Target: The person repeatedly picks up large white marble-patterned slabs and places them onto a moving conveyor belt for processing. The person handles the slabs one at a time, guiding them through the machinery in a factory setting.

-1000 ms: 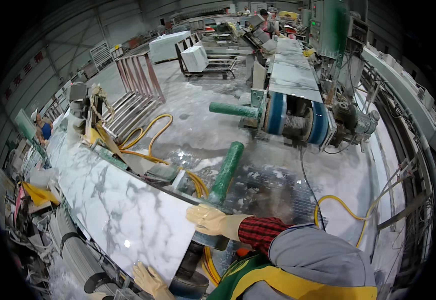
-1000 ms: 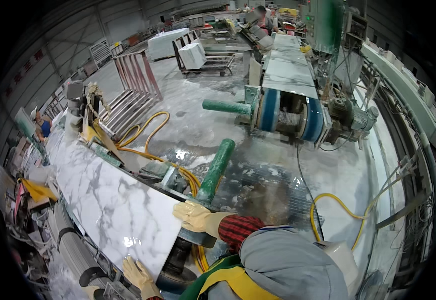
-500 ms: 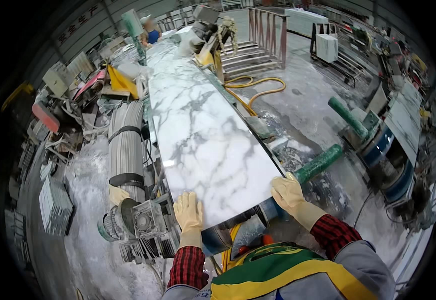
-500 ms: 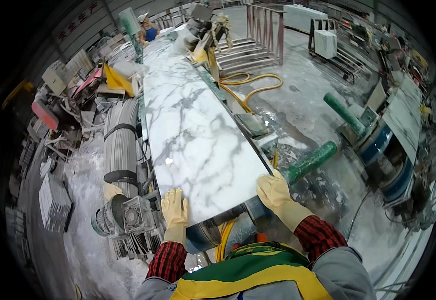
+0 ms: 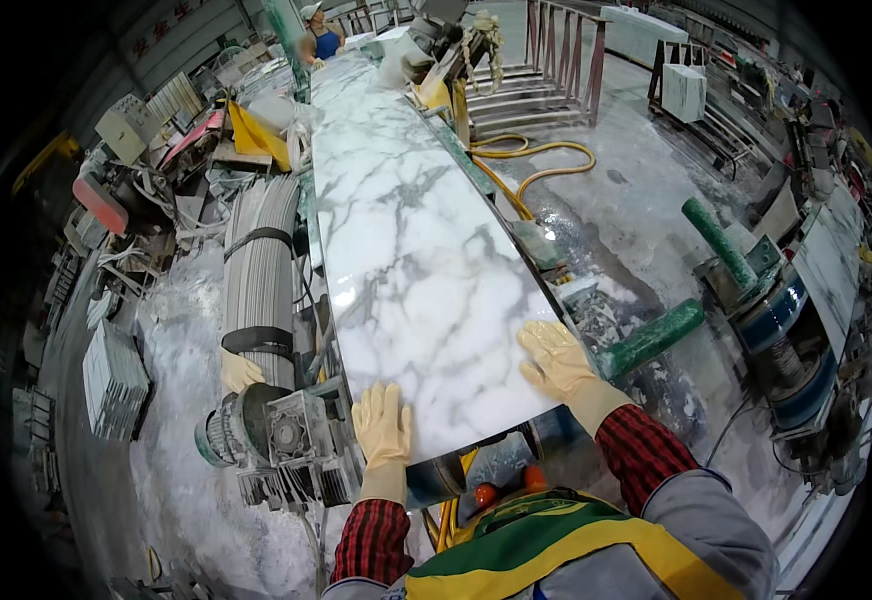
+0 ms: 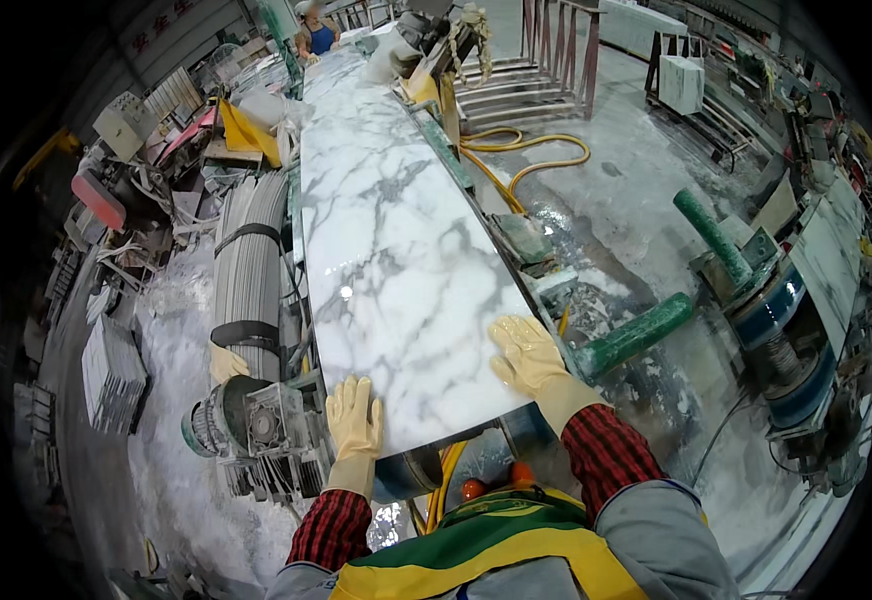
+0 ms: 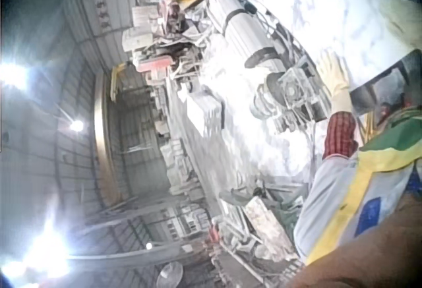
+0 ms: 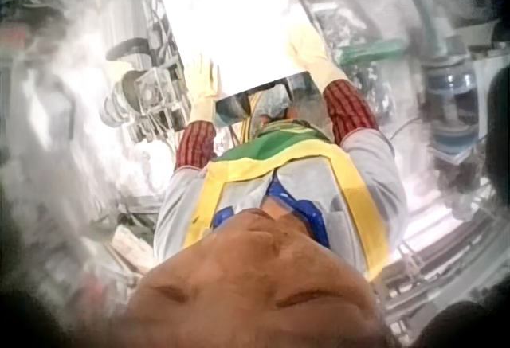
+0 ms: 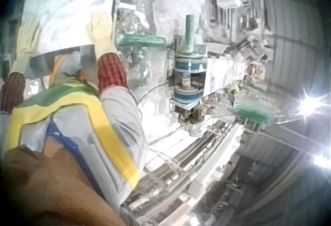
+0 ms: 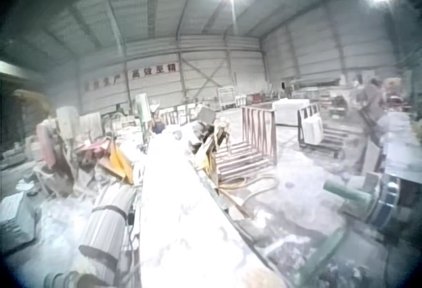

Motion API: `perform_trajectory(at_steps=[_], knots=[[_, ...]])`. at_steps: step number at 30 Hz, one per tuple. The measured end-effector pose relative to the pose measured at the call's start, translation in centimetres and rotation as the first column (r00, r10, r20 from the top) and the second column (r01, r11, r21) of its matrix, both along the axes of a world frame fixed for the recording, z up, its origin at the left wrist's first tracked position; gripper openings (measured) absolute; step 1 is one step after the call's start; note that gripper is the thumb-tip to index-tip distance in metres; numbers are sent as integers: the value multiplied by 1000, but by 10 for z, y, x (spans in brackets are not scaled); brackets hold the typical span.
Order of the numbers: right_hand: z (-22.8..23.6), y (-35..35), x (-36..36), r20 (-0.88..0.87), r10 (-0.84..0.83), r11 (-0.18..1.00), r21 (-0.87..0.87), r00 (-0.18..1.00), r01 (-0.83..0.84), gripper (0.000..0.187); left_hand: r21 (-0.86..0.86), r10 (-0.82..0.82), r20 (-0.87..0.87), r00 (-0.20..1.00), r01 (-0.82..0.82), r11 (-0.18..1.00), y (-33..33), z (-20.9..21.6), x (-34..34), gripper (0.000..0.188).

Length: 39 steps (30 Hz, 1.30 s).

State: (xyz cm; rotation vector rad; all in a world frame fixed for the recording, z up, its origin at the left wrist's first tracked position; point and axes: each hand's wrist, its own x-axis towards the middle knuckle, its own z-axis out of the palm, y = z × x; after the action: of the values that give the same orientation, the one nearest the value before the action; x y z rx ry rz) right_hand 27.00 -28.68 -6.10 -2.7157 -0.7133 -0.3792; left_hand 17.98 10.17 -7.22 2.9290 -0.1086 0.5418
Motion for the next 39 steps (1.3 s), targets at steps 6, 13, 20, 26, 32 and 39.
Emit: perform_trajectory(at_steps=[6, 13, 20, 26, 32, 39], knots=[[5, 5, 23, -21, -10, 999, -37, 1000, 9, 59, 56, 80, -108, 991, -74, 996, -5, 9, -6, 57], [12, 10, 36, -53, 9, 1000, -18, 999, -10, 57, -26, 104, -178, 978, -111, 994, -3, 3, -13, 56], [2, 2, 40, -9, 5, 1000, 2, 1000, -5, 58, -35, 103, -243, 965, -114, 993, -11, 16, -12, 56], [4, 5, 29, 37, -4, 998, 58, 999, 2, 55, -37, 102, -167, 981, -110, 993, -8, 9, -18, 54], [12, -10, -26, 143, 15, 991, 132, 990, -34, 51, -83, 85, -129, 988, -97, 992, -10, 7, -22, 53], [26, -24, -105, 153, 4, 980, 195, 988, -34, 45, -65, 83, -110, 990, -91, 994, -9, 3, -29, 53]])
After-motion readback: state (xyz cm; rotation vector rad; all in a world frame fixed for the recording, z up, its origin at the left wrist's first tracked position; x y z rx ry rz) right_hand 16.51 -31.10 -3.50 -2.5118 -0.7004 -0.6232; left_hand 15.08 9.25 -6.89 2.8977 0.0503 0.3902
